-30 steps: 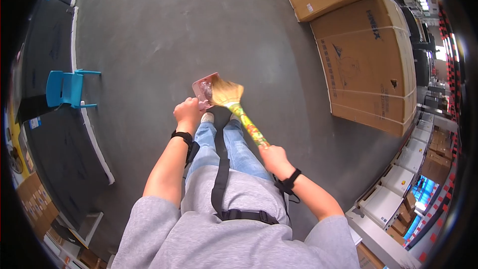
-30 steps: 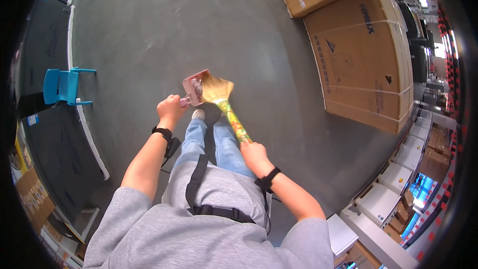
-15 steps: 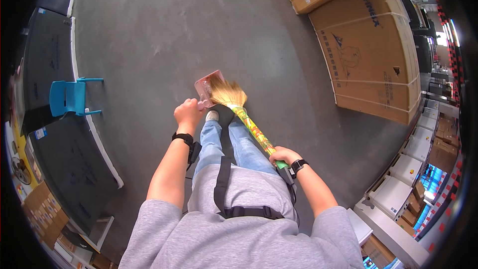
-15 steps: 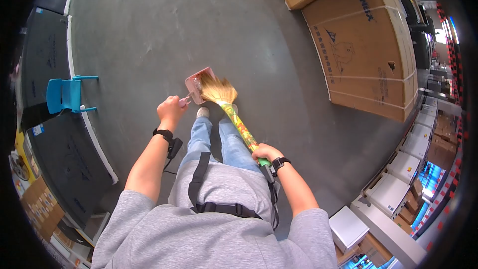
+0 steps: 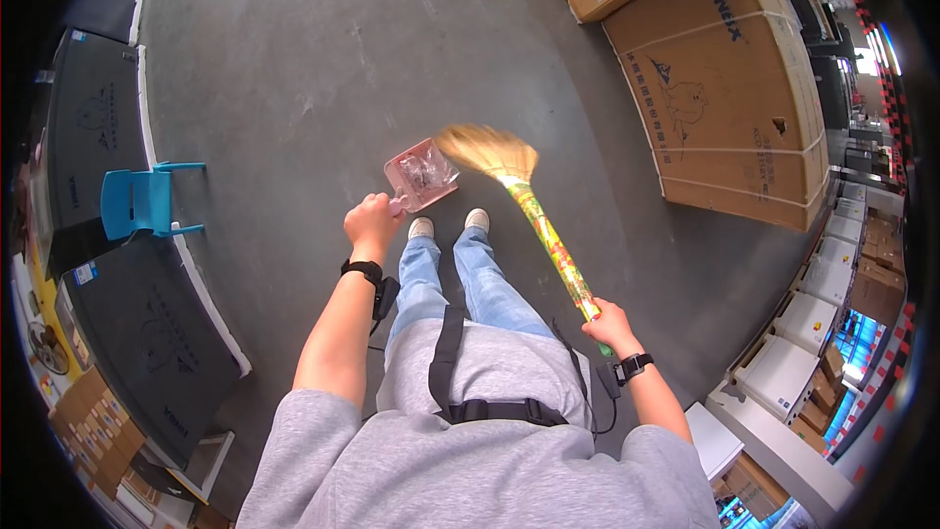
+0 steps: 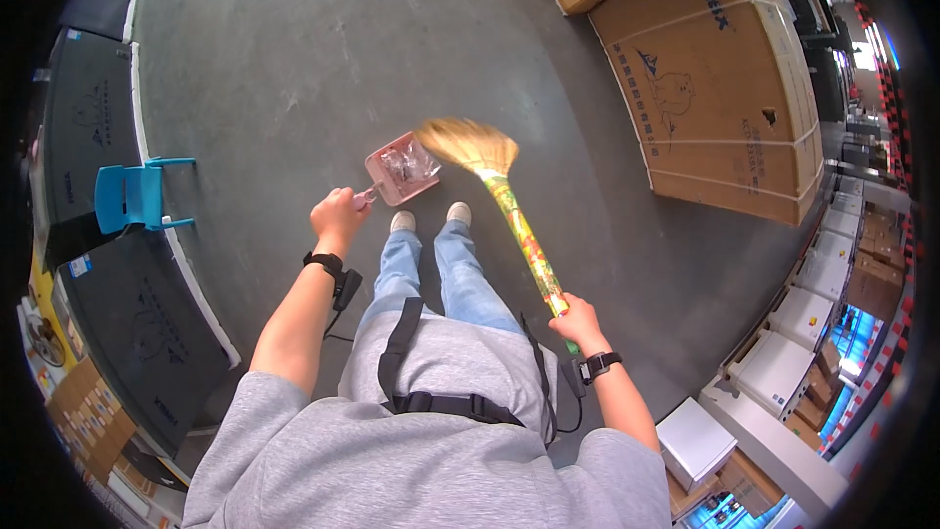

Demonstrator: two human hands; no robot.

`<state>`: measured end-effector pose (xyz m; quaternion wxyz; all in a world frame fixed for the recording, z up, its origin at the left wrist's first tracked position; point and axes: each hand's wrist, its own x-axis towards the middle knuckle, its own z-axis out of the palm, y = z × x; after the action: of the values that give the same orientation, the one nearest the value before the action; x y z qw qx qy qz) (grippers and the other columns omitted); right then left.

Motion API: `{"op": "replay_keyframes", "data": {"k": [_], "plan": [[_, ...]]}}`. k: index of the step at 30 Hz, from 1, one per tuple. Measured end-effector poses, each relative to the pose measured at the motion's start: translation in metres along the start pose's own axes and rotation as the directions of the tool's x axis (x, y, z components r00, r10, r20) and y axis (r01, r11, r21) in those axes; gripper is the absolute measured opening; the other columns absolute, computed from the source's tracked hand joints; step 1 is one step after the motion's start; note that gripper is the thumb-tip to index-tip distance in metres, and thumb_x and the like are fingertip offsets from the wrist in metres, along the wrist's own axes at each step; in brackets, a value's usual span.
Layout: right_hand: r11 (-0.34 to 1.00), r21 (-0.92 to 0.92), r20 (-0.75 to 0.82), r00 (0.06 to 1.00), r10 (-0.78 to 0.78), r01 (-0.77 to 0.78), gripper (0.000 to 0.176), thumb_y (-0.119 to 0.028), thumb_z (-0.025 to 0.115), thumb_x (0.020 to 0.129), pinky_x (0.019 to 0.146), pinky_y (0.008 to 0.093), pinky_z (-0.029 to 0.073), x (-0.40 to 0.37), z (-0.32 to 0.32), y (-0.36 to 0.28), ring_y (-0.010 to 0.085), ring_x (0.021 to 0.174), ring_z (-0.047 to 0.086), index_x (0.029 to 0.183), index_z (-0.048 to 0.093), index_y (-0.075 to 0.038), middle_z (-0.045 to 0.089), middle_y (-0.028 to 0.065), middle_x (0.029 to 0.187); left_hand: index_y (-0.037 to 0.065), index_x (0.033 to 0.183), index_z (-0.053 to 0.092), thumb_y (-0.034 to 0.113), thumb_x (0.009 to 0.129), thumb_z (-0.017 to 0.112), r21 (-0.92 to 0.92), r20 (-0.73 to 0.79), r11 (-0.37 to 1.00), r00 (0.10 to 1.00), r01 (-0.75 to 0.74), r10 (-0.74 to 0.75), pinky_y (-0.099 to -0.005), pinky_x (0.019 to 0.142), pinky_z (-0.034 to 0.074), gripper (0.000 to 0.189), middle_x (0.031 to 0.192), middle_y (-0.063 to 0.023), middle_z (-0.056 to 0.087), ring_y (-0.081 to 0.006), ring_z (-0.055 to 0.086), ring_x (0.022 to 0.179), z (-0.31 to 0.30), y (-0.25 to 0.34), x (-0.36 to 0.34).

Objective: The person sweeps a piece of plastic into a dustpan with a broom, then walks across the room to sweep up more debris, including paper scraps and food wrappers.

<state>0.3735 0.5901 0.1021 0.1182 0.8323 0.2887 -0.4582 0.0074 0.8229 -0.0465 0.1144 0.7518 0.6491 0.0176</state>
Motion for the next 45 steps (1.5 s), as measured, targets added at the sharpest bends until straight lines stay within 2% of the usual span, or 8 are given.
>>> {"op": "replay_keyframes", "data": {"k": [8, 10, 12, 16, 23, 29, 36, 45], "plan": [[0.954, -0.292, -0.199, 0.971, -0.134, 0.072, 0.044, -0.01, 0.066, 0.065, 0.075, 0.0443, 0.053, 0.03, 0.026, -0.005, 0.038, 0.085, 0.065, 0.108, 0.056, -0.002, 0.066, 0.0226, 0.086, 0.014, 0.07, 0.063, 0.04, 0.067, 0.072, 0.023, 0.029, 1.0, 0.999, 0.011, -0.012, -0.0381, 0.055, 0.052, 0.027, 0.074, -0.0014, 0.063, -0.024, 0.066, 0.066, -0.003, -0.007, -0.004], [0.931, -0.357, -0.142, 0.981, -0.132, 0.073, 0.046, -0.008, 0.063, 0.067, 0.075, 0.0446, 0.054, 0.031, 0.032, -0.028, 0.038, 0.085, 0.065, 0.111, 0.054, -0.001, 0.066, 0.0237, 0.087, 0.014, 0.071, 0.063, 0.04, 0.067, 0.072, 0.012, 0.036, 1.0, 0.999, 0.015, -0.016, -0.0381, 0.056, 0.052, 0.028, 0.075, -0.0019, 0.063, -0.0243, 0.066, 0.067, -0.004, -0.005, -0.002], [0.907, -0.361, -0.061, 0.965, -0.256, 0.218, 0.053, -0.008, 0.065, 0.063, 0.07, 0.0457, 0.054, 0.042, 0.053, -0.034, 0.0385, 0.08, 0.065, 0.115, 0.054, 0.0, 0.065, 0.0233, 0.082, 0.013, 0.072, 0.063, 0.04, 0.067, 0.072, 0.01, 0.044, 1.0, 0.999, 0.016, -0.016, -0.038, 0.056, 0.052, 0.028, 0.076, -0.0022, 0.063, -0.0245, 0.066, 0.068, -0.003, -0.004, -0.003], [0.738, -0.481, 0.127, 0.871, -0.475, 0.473, 0.04, -0.006, 0.062, 0.07, 0.07, 0.0454, 0.054, 0.049, 0.08, -0.081, 0.0366, 0.079, 0.066, 0.108, 0.053, 0.003, 0.066, 0.0217, 0.084, 0.013, 0.073, 0.064, 0.039, 0.067, 0.073, 0.032, 0.056, 0.999, 0.998, 0.025, -0.026, -0.0377, 0.057, 0.052, 0.028, 0.077, -0.0024, 0.064, -0.0244, 0.066, 0.068, -0.005, -0.001, 0.0], [0.843, -0.445, -0.01, 0.94, -0.341, 0.301, 0.04, -0.012, 0.066, 0.069, 0.075, 0.0438, 0.053, 0.068, 0.021, -0.053, 0.0328, 0.086, 0.065, 0.109, 0.062, -0.012, 0.068, 0.0145, 0.091, 0.012, 0.071, 0.063, 0.04, 0.068, 0.071, 0.003, 0.069, 1.0, 0.998, 0.013, -0.013, -0.039, 0.057, 0.051, 0.03, 0.076, -0.0031, 0.063, -0.0255, 0.064, 0.069, -0.004, -0.014, -0.007], [0.822, -0.544, -0.156, 0.942, -0.299, 0.171, 0.055, -0.006, 0.065, 0.066, 0.067, 0.046, 0.053, 0.04, 0.0, 0.017, 0.0353, 0.077, 0.065, 0.118, 0.052, -0.02, 0.066, 0.0155, 0.079, 0.012, 0.071, 0.062, 0.04, 0.067, 0.072, -0.005, 0.055, 1.0, 0.998, 0.025, -0.025, -0.039, 0.057, 0.051, 0.03, 0.076, -0.0033, 0.063, -0.0254, 0.064, 0.07, -0.009, -0.017, -0.012], [0.86, -0.504, -0.303, 0.915, -0.265, 0.082, 0.069, -0.007, 0.066, 0.064, 0.068, 0.0449, 0.053, 0.019, 0.002, 0.082, 0.0335, 0.077, 0.066, 0.128, 0.048, -0.022, 0.067, 0.0138, 0.082, 0.011, 0.07, 0.062, 0.04, 0.067, 0.072, -0.002, 0.055, 1.0, 0.998, 0.026, -0.026, -0.0388, 0.058, 0.051, 0.03, 0.077, -0.0035, 0.063, -0.0254, 0.064, 0.071, -0.007, -0.023, -0.011], [0.861, -0.473, -0.243, 0.911, -0.333, 0.188, 0.063, -0.005, 0.065, 0.065, 0.068, 0.0462, 0.053, 0.047, -0.005, 0.079, 0.0354, 0.076, 0.065, 0.124, 0.051, -0.02, 0.065, 0.0158, 0.077, 0.012, 0.072, 0.062, 0.038, 0.067, 0.072, 0.023, 0.072, 0.999, 0.997, 0.023, -0.025, -0.0395, 0.059, 0.051, 0.029, 0.077, -0.0038, 0.063, -0.0255, 0.064, 0.071, -0.01, -0.019, -0.014]]}}
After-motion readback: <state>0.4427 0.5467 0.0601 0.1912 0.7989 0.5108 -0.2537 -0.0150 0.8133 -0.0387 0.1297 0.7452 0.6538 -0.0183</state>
